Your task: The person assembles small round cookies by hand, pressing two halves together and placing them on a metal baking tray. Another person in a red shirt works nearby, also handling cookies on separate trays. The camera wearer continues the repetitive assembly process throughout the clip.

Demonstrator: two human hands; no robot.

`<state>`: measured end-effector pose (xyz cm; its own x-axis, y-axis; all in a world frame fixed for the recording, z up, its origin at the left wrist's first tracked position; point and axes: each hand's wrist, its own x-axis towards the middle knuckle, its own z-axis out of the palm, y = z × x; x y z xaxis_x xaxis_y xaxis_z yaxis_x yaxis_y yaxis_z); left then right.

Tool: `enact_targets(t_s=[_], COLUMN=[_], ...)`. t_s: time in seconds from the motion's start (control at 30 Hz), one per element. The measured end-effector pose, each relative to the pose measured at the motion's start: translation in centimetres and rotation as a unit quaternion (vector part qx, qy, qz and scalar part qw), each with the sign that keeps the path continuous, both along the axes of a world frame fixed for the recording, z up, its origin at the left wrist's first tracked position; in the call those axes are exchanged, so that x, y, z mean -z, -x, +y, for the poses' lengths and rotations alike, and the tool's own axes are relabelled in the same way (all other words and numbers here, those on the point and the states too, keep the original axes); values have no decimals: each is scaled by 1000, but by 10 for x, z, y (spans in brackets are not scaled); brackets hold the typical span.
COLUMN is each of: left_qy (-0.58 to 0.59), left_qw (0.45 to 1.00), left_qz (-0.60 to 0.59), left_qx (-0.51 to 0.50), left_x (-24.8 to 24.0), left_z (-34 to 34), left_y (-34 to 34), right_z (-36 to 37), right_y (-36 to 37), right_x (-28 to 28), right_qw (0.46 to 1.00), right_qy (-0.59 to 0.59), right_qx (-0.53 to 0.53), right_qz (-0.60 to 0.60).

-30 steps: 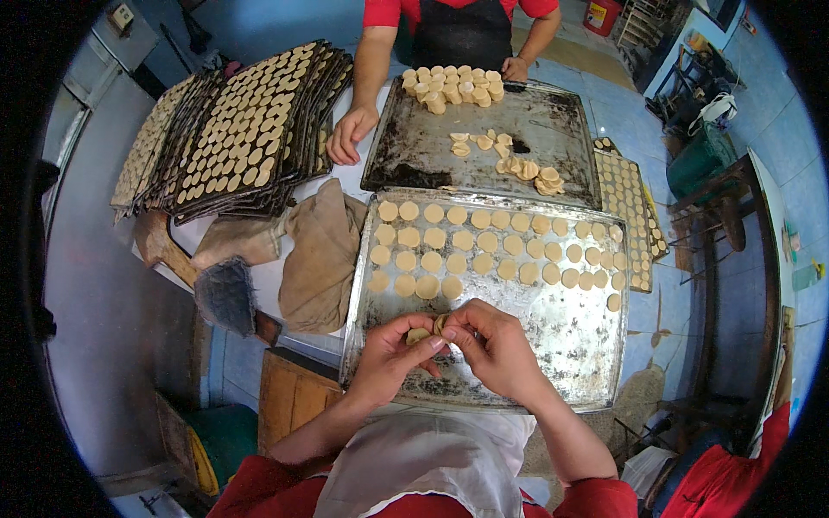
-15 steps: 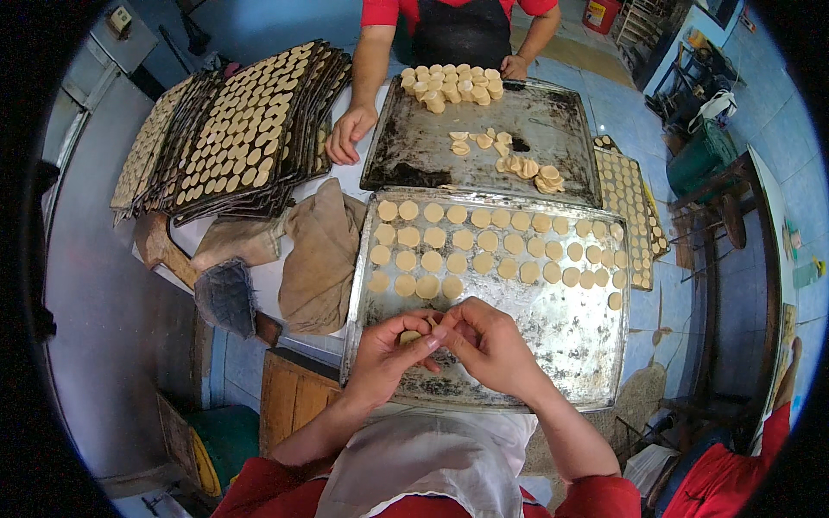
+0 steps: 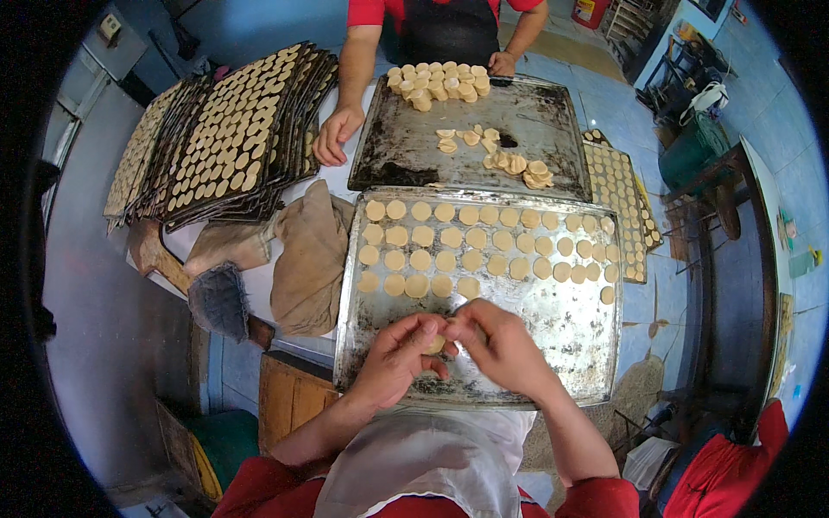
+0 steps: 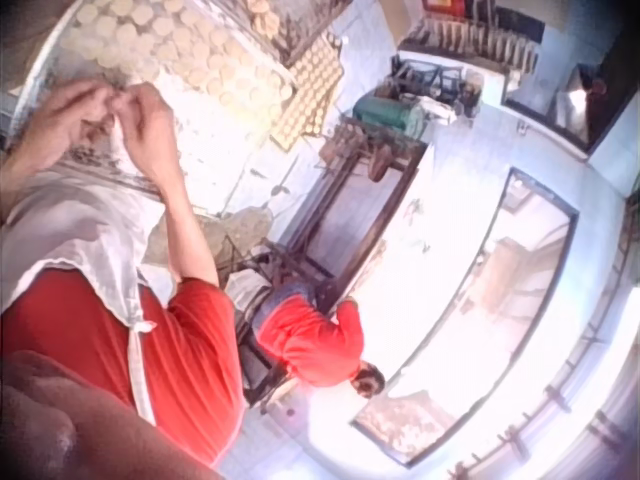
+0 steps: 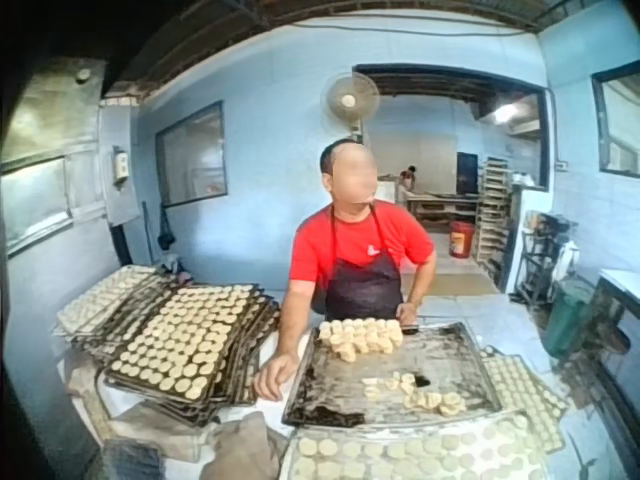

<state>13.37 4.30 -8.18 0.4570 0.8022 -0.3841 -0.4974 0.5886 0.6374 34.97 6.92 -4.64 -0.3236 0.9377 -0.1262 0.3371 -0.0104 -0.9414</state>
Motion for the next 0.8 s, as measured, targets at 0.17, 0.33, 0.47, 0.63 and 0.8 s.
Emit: enact_targets(t_s=[0.17,0.33,0.47,0.63,0.8], left_qy=[-25,-122,-130,-130,-141], left_qw=[997,989,986,985,983], left_qz=[-48,75,94,114,120], left_qx=[-56,-32,-45,-26,-23], left_x=[-15,-13,-13,-9,-13], left_z=[-3,1,-1,-2,-3], left_y=[-14,-11,-14,-14,-18], right_z=[9,5,-7,-13,-18], right_y=[-34,-27,-22,-14,-13], right_x=[17,-1,1,6,8], right_qw=[923,898,955,981,996], right_qy=[218,261,217,152,43], right_qx=[135,138,67,66,66], right_qz=[287,326,191,102,41])
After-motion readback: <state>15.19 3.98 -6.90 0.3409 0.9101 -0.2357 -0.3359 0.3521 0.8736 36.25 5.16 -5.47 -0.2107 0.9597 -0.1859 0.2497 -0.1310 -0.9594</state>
